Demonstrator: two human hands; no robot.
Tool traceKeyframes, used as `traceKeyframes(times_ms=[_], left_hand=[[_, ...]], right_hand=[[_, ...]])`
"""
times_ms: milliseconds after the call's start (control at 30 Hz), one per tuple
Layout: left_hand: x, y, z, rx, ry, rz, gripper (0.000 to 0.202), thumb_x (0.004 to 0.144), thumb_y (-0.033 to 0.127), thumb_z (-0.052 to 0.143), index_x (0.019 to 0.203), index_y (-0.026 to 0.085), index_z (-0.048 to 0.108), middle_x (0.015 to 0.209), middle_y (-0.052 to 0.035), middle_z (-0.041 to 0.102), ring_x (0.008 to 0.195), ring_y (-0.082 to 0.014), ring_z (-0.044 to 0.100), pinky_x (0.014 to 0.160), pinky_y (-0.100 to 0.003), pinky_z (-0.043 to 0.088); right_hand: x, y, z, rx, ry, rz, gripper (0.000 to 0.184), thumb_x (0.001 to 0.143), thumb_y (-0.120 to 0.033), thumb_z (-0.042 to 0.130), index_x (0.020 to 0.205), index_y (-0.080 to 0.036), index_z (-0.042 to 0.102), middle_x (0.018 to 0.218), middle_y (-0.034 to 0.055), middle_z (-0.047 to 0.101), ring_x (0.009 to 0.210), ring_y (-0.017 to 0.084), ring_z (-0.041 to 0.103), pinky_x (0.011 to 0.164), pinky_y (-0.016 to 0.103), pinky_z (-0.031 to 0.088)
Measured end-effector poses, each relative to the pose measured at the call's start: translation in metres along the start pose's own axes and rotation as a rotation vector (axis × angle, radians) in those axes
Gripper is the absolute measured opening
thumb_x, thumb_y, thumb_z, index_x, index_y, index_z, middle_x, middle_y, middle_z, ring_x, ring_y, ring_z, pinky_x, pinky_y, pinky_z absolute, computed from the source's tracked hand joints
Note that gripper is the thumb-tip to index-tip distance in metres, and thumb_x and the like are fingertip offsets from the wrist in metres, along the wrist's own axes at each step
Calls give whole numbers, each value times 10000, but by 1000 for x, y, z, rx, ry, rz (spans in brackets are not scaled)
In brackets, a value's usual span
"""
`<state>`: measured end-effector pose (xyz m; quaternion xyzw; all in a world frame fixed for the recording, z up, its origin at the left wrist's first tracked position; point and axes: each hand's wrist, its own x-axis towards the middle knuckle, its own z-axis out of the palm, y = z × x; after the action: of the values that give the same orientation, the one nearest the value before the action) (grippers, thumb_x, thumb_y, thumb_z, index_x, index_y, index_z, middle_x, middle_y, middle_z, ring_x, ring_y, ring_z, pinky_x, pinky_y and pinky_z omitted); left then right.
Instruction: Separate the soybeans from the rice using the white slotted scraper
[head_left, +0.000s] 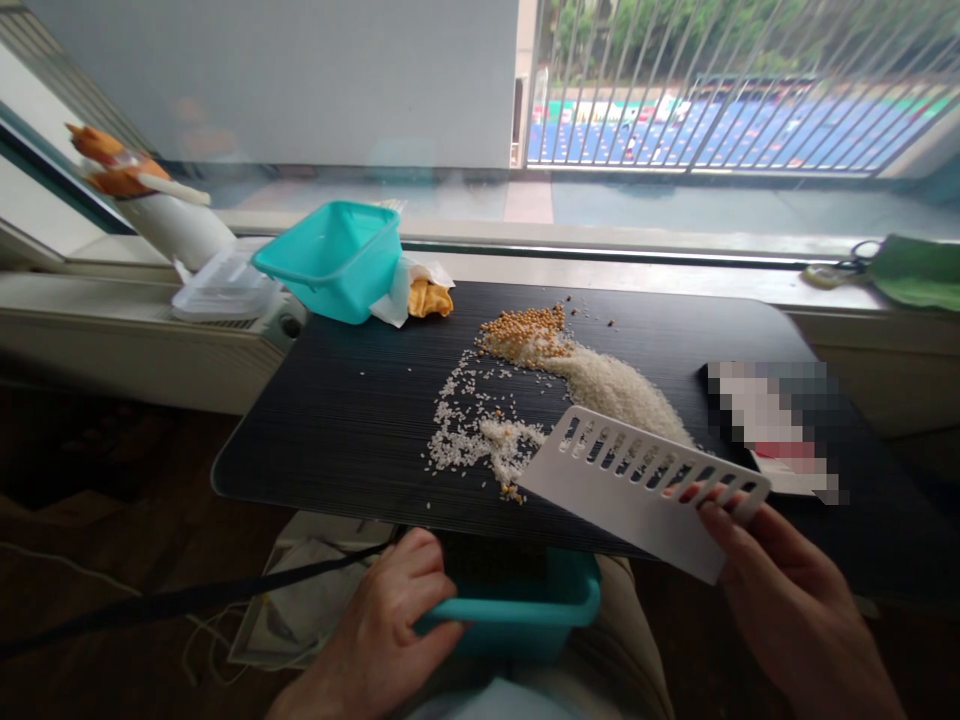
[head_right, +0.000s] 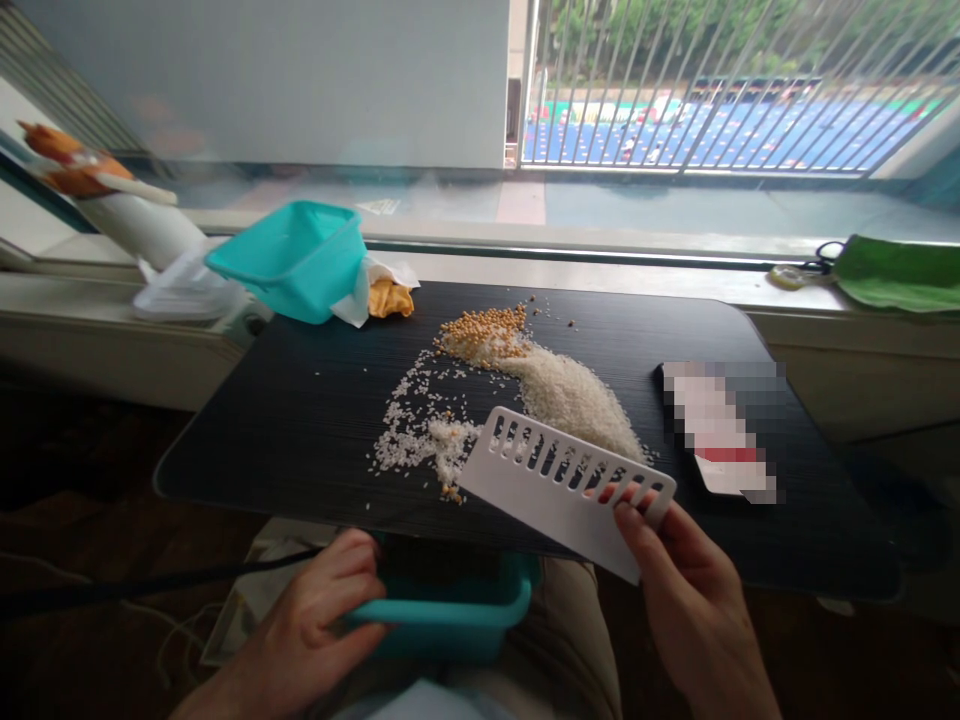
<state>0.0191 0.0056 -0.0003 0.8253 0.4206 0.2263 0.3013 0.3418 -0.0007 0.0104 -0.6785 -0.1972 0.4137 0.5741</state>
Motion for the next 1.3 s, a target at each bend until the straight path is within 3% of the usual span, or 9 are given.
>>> traceKeyframes(times_ms=[200, 400, 600, 733, 900, 1167, 1300], left_hand=[[0, 0, -1, 4, -20, -16, 211, 795, 25, 578, 634, 159, 597, 710, -34, 561, 775, -209, 553, 637, -291, 423], [1, 2, -1, 17, -16, -9, 214, 798, 30, 578, 632, 163, 598, 703, -31, 565, 769, -207, 553, 635, -292, 424], [1, 2, -1, 24, -15, -11, 213, 780, 18, 589, 622, 160, 593, 693, -33, 563, 766, -209, 556, 629, -289, 423], [1, 1, -1, 20, -16, -9, 218, 781, 21, 599, 617, 165, 591, 689, -29, 559, 762, -208, 555, 625, -286, 424], [2, 2, -2, 31, -18, -3, 228, 803, 38, 586, 622, 175, 600, 692, -27, 566, 759, -207, 550, 619, -285, 431], [1, 1, -1, 31, -36, -16, 223, 808, 38, 587, 627, 166, 605, 699, -33, 564, 774, -211, 559, 626, -293, 431], [0, 1, 0, 26, -31, -19, 223, 809, 33, 581, 630, 165, 599, 711, -35, 561, 782, -213, 561, 631, -297, 428]], right_hand=[[-4, -1, 1, 17, 22, 80, 443, 488, -496, 941, 857, -282, 820, 915, 37, 813, 881, 214, 751, 737, 161, 592], [-1, 1, 3, 25, -19, 17, 374, 566, -500, 912, 865, -299, 810, 946, 22, 810, 922, 213, 743, 796, 192, 593], [-2, 0, 5, 42, -11, 76, 423, 516, -486, 938, 879, -306, 815, 918, 18, 812, 896, 196, 740, 774, 162, 583], [-1, 1, 7, 52, -36, 44, 384, 560, -489, 923, 879, -305, 813, 943, 10, 805, 921, 191, 728, 808, 168, 577], [-2, 4, 5, -46, -102, -21, 345, 641, -500, 880, 904, -285, 813, 988, 35, 795, 1023, 240, 706, 904, 249, 569], [-4, 1, 4, -43, -61, 16, 396, 590, -524, 895, 901, -291, 815, 982, 48, 808, 977, 261, 733, 828, 261, 602], [-5, 4, -1, -88, -109, -16, 368, 630, -523, 876, 896, -276, 816, 1000, 52, 805, 999, 261, 728, 835, 245, 597]])
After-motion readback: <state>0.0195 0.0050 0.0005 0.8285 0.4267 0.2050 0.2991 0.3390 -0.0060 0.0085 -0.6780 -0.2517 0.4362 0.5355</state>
